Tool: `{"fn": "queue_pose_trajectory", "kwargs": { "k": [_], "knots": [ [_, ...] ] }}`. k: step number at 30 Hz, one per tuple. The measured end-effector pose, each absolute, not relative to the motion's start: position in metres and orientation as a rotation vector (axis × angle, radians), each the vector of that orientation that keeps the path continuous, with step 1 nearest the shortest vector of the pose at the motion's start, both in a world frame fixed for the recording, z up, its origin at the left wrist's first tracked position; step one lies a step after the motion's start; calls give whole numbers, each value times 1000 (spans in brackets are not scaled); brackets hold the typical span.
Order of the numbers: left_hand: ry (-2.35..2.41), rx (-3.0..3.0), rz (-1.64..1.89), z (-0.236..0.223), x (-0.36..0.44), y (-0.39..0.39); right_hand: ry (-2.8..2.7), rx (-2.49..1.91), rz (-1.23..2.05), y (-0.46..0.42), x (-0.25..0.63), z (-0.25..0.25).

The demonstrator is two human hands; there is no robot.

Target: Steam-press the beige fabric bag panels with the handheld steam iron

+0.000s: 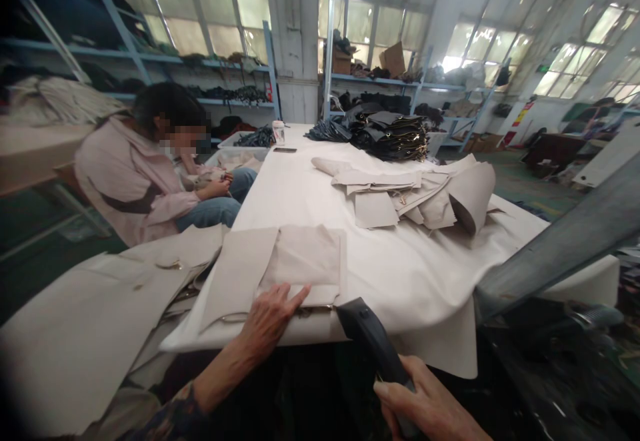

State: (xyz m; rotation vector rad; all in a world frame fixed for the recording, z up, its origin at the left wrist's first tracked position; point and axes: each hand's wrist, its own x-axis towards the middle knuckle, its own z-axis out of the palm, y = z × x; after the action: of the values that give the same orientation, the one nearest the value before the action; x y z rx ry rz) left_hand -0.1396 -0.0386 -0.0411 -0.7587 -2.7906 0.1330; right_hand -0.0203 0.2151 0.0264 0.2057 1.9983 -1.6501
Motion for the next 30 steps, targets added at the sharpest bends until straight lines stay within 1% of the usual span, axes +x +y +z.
{"fn": "queue_pose_trajectory", "kwargs": {
  "k": [5,12,16,22,27,30],
  "knots": [
    [-2815,-775,108,-41,-142,-39,1905,169,-1681,209,-46,21],
    [-2858,-774,52,-33,-141,-40,1931,207,-1735,219,-68,24],
    [-2848,-777,30,-33,-141,-41,1915,154,-1703,207,-72,23],
    [-2841,-784,25,-39,-142,-40,1989,211,-1650,201,-92,17],
    [-2875,-781,-79,-29,-134,-44,2050,235,-1633,215,-98,26],
    [-2937,-731,-317,-14,-140,-62,2016,279,-1641,217,-87,31]
  ]
}}
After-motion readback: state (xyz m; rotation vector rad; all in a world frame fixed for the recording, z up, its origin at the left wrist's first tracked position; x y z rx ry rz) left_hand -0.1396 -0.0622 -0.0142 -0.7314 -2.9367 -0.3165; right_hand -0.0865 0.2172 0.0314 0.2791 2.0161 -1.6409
